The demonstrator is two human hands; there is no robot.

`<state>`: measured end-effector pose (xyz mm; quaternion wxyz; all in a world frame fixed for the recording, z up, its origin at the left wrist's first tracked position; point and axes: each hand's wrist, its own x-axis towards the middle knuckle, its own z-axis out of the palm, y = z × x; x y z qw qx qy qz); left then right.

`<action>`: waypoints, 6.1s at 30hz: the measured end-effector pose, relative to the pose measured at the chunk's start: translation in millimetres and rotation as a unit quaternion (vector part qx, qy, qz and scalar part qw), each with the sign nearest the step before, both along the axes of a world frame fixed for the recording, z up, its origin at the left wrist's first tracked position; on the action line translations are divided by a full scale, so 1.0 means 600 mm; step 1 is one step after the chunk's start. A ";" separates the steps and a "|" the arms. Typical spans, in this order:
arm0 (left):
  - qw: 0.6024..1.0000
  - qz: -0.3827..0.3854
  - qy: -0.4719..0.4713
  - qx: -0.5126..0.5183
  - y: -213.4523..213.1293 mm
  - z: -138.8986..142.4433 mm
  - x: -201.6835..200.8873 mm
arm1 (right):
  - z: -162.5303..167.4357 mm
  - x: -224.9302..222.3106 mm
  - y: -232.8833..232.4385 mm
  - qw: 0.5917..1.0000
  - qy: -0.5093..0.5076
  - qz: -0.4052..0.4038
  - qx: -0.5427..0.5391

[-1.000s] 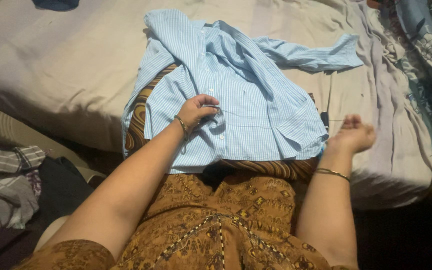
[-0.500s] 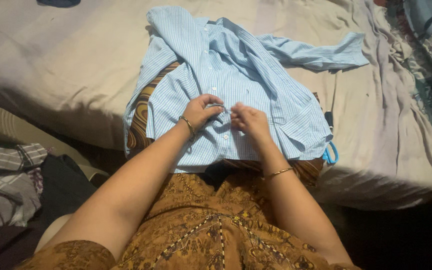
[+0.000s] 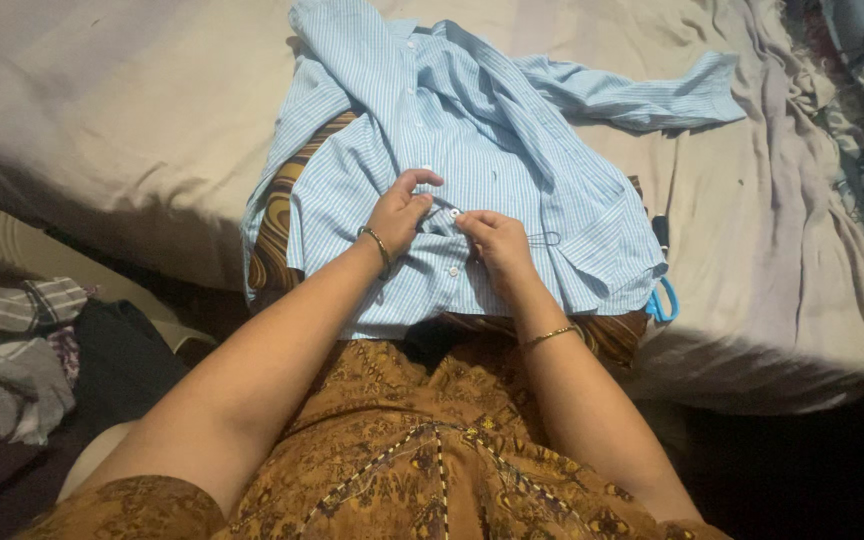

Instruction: The person sews a button onto a light blue striped shirt using a needle and thread. They repeatedly pass the needle through the button and fabric, pull the thread tight, and finish by cutting the thread with scissors.

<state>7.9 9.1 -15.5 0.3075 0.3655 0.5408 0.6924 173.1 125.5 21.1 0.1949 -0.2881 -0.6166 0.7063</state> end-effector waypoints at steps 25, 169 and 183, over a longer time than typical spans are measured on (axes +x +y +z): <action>0.994 -0.081 0.017 -0.066 -0.009 0.046 0.001 | 0.007 0.007 -0.009 1.000 0.020 0.015 0.014; 0.974 -0.012 0.152 -0.167 0.004 0.037 -0.001 | 0.362 0.299 -0.007 0.803 0.425 -0.278 0.312; 0.998 -0.023 0.013 -0.056 0.013 0.018 -0.006 | 0.369 0.201 -0.031 0.809 0.454 -0.274 0.253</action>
